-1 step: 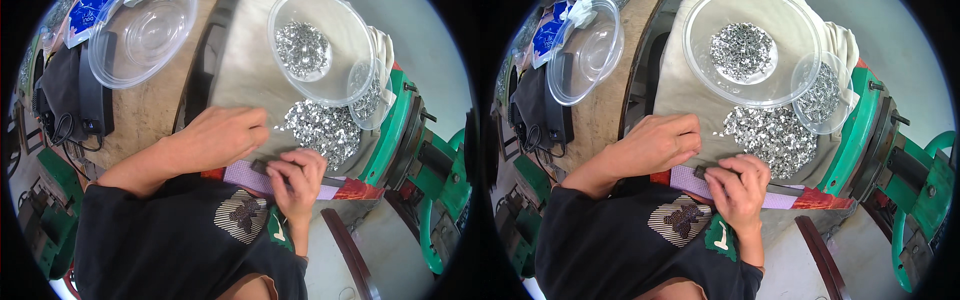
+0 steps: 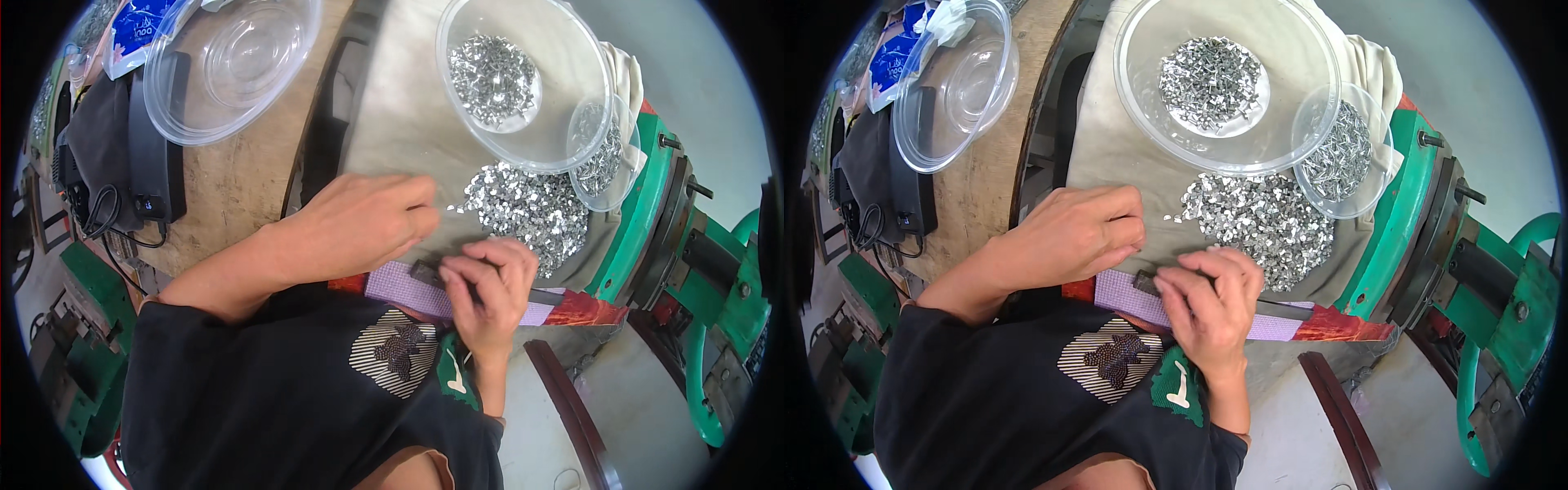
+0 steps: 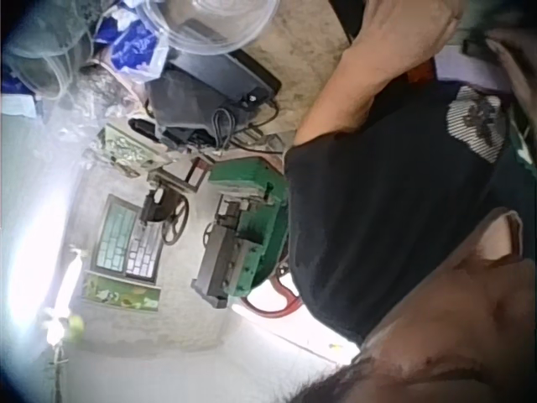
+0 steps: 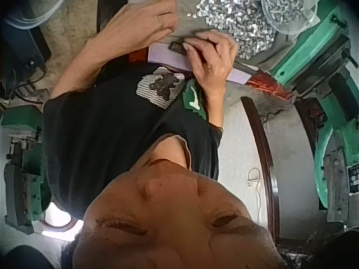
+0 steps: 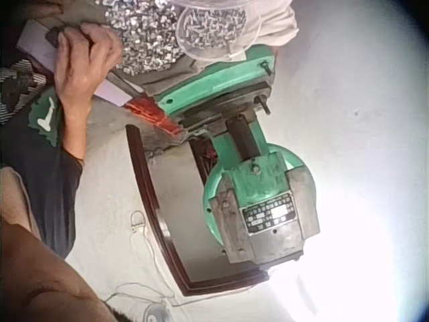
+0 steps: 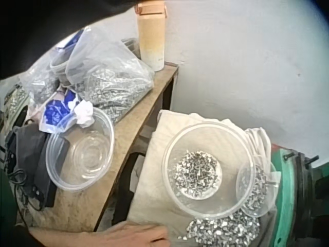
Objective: The recorder is picking up small metal sequins and placing them onto a strip, then using a manual punching machine to attach them.
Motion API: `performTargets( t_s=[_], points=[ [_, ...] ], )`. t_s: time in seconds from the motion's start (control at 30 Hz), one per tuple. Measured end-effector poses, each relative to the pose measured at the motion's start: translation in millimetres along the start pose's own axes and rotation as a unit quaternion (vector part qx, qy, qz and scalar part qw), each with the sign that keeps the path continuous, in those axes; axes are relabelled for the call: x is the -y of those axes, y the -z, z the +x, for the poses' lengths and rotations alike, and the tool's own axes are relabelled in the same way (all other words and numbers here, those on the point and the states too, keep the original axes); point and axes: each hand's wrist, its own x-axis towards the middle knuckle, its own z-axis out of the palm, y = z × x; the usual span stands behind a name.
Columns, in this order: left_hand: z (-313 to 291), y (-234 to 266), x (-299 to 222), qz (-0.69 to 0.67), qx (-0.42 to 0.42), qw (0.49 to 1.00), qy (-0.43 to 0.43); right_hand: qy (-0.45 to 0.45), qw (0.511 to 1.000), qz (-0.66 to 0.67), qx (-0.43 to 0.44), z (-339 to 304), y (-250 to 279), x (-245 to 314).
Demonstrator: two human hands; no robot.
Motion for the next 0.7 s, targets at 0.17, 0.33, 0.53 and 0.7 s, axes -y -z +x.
performTargets(
  t_s=[0.17, 0.33, 0.53, 0.7],
  points=[
    [0, 0, 0, -0.011, -0.013, 1.0, 0.002, 0.041, 0.999, -0.023, -0.005, 24, 1, -9],
    [-1, 1, 0, -0.004, -0.007, 1.0, 0.011, 0.046, 0.996, -0.074, -0.021, 41, -5, -13],
    [-2, 0, -5, -0.021, -0.005, 1.0, -0.004, 0.048, 0.991, -0.127, -0.021, 43, -12, -10],
    [-5, -9, -18, -0.059, -0.02, 0.998, -0.033, 0.063, 0.992, -0.111, -0.014, 38, -7, -13]
  ],
)
